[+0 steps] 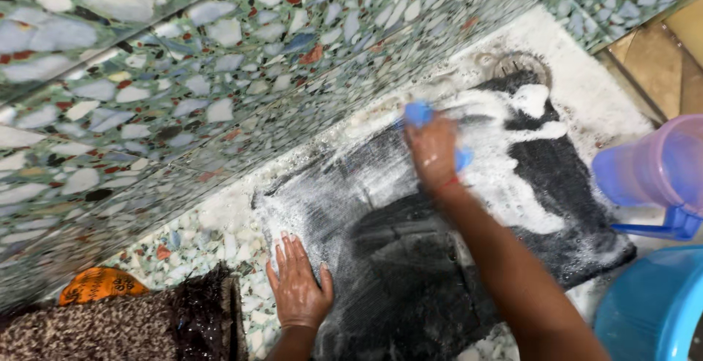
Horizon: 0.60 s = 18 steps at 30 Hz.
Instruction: The person washes two decorative mats on the floor using a blue brush and soap, pouring water from a purple pitcher and scrubbing the surface of each mat.
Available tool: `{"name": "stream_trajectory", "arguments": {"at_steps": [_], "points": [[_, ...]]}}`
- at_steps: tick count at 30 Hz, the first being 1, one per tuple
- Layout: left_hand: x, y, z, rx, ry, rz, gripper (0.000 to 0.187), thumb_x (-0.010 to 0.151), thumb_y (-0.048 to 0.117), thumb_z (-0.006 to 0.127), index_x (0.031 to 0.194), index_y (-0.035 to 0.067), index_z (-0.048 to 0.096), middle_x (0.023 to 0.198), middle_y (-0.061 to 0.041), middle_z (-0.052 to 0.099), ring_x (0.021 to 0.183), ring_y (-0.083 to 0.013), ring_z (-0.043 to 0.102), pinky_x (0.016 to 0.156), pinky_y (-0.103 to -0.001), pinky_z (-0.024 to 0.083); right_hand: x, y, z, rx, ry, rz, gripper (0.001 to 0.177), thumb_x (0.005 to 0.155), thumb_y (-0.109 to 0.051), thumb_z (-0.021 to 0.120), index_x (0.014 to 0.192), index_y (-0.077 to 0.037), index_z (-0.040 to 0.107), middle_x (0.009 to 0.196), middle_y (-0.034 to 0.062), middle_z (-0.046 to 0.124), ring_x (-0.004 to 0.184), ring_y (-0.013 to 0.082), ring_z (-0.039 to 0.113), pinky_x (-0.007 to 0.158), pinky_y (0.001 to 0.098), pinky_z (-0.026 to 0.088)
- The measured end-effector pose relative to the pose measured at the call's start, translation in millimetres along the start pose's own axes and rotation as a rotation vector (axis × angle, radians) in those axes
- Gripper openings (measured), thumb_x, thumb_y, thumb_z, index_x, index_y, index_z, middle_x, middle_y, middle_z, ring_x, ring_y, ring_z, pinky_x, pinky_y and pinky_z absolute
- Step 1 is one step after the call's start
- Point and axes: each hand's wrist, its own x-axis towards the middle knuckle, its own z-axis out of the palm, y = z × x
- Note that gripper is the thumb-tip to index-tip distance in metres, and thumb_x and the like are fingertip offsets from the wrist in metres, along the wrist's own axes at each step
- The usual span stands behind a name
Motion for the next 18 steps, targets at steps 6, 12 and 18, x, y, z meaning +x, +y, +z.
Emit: {"name": "stream_trajectory", "arguments": {"at_steps": [6,12,18], "points": [[-4.1,5.6,-13.3,-0.103,0.063,0.019,0.079,0.096,0.041,0.042,0.155,-0.007,0.023,0.165,-0.026,0.018,0.155,-0.0380,0.016,0.122,-0.057,0.010,33.8,74.3,11.5,0.425,0.354,0.464,0.064,0.095,-0.042,0.069,0.154,-0.024,0.049,0.141,0.0383,0.046,0.120,0.0568,0.049,0.091,0.0644,0.046],[-6.3,4.5,-13.9,-0.150,-0.034,-0.008,0.079,0.098,0.040,0.045,0.158,-0.008,0.025,0.167,-0.028,0.020,0.157,-0.0404,0.015,0.125,-0.059,0.010,-51.7,-196.6,-15.1,0.459,0.386,-0.220,0.050,0.100,-0.028,0.064,0.145,-0.007,0.058,0.125,0.0340,0.058,0.113,0.0476,0.054,0.095,0.0580,0.044],[-2.7,3.4,-14.7,-0.083,-0.068,0.007,0.079,0.099,0.039,0.043,0.159,-0.008,0.023,0.168,-0.027,0.017,0.156,-0.0401,0.014,0.123,-0.059,0.009,-2.9,-57.4,50.8,0.016,0.703,-0.130,0.038,0.106,-0.013,0.060,0.143,-0.008,0.066,0.091,0.0145,0.061,0.083,0.0269,0.060,0.078,0.0432,0.053]]}}
